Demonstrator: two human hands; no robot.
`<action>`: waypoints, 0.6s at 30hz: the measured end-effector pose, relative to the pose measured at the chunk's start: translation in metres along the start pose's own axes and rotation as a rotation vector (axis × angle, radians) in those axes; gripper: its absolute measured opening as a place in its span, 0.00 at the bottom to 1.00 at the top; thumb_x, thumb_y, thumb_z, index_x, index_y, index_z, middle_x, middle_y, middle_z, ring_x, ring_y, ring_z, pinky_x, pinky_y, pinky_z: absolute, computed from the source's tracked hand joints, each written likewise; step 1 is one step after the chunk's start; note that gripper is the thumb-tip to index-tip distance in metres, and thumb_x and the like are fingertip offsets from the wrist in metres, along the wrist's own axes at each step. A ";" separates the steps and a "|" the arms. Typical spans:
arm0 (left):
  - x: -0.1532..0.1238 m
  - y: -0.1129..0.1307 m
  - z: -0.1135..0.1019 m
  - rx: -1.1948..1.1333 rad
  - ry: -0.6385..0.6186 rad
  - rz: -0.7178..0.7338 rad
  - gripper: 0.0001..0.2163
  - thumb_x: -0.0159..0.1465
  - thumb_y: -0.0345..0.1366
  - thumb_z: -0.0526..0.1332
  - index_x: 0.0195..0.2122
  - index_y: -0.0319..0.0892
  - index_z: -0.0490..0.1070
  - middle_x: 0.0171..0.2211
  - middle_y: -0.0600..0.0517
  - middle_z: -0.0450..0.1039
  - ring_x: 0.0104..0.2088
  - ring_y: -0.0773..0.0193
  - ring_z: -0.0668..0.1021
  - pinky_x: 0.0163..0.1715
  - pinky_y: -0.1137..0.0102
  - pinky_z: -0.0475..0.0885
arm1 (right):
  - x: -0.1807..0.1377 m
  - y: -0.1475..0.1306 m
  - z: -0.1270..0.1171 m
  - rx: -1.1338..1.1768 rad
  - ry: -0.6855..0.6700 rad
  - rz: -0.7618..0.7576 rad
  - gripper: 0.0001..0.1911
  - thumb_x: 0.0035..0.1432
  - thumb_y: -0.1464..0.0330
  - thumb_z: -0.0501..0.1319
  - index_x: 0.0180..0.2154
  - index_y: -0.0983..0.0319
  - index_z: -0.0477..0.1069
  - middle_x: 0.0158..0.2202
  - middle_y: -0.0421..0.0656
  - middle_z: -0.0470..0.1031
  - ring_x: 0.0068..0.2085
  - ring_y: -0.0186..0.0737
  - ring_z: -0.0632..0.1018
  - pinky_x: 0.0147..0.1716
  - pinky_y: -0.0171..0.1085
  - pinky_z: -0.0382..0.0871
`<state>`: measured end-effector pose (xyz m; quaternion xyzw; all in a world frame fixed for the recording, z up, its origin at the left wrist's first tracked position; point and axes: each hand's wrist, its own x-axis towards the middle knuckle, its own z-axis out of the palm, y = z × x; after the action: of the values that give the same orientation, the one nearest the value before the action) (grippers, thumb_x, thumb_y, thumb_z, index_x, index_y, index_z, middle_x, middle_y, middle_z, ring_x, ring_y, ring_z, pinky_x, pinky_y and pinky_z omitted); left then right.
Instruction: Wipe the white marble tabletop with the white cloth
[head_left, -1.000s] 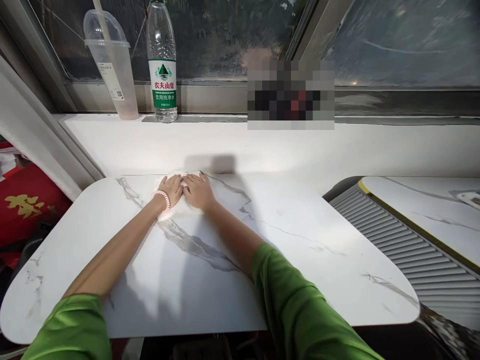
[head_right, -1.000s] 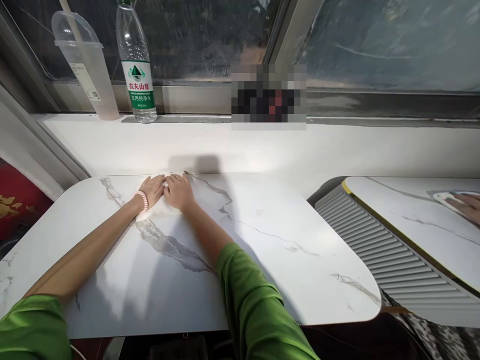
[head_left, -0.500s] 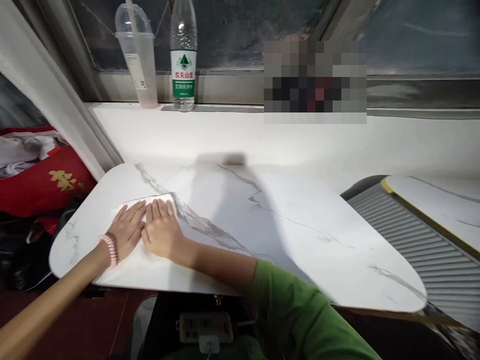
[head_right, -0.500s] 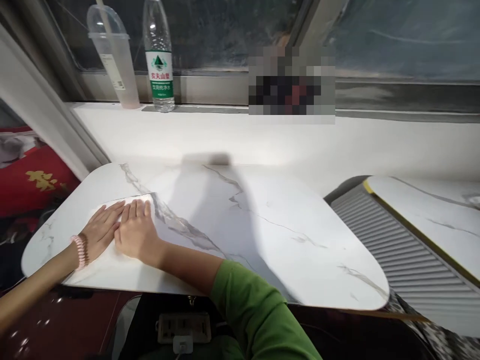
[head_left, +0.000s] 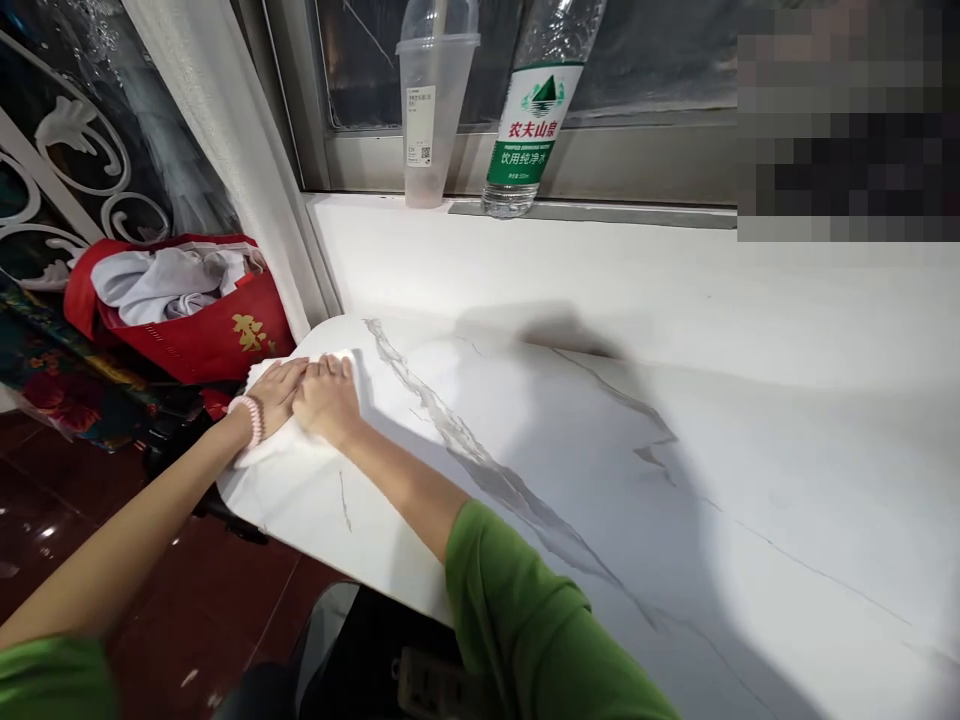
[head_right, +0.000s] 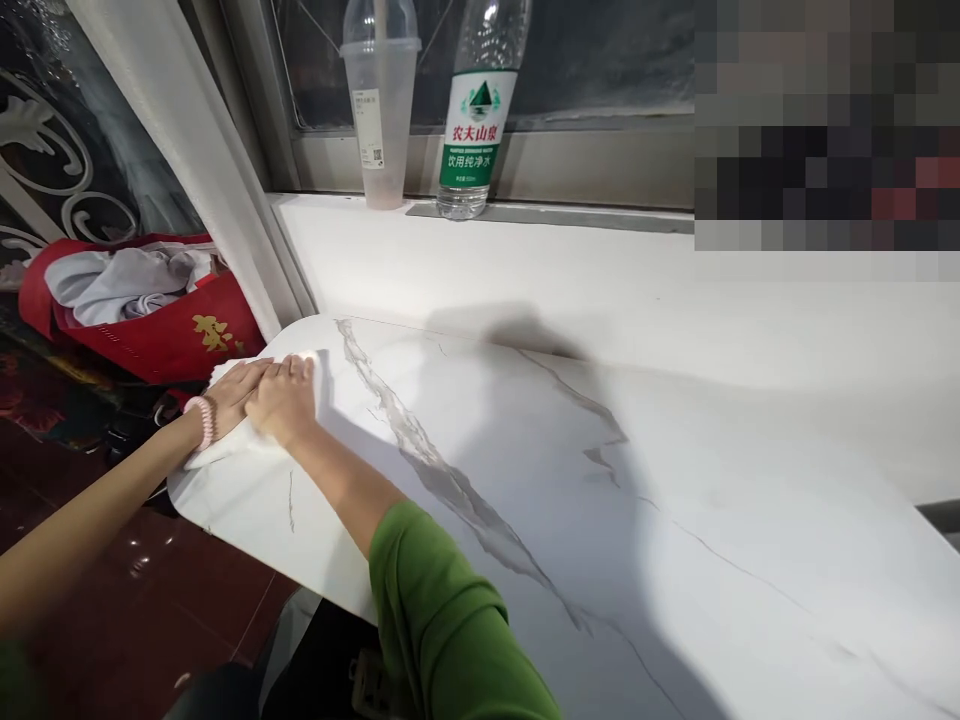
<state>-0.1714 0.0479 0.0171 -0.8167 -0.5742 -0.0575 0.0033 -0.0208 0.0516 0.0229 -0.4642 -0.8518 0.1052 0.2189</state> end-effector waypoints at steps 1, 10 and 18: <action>0.019 0.000 0.001 -0.001 -0.001 0.004 0.24 0.67 0.36 0.43 0.62 0.37 0.57 0.63 0.42 0.61 0.64 0.54 0.62 0.65 0.55 0.52 | 0.010 0.012 0.001 -0.014 0.015 0.013 0.28 0.63 0.69 0.49 0.59 0.80 0.61 0.62 0.64 0.62 0.64 0.55 0.60 0.65 0.53 0.43; 0.155 0.028 0.015 0.013 -0.018 0.097 0.21 0.67 0.33 0.45 0.60 0.37 0.60 0.61 0.44 0.64 0.61 0.59 0.66 0.63 0.63 0.55 | 0.061 0.104 -0.009 -0.075 0.150 0.239 0.24 0.64 0.71 0.48 0.57 0.77 0.65 0.60 0.61 0.66 0.63 0.52 0.62 0.64 0.51 0.47; 0.120 0.061 0.020 0.023 -0.020 0.074 0.22 0.68 0.33 0.42 0.63 0.35 0.56 0.66 0.42 0.57 0.66 0.58 0.58 0.66 0.57 0.48 | 0.020 0.106 -0.019 -0.081 0.144 0.177 0.23 0.63 0.72 0.49 0.56 0.76 0.66 0.59 0.59 0.67 0.63 0.52 0.63 0.64 0.50 0.47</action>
<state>-0.0725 0.1409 0.0131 -0.8379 -0.5441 -0.0424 0.0089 0.0573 0.1261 0.0048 -0.5523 -0.7931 0.0561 0.2505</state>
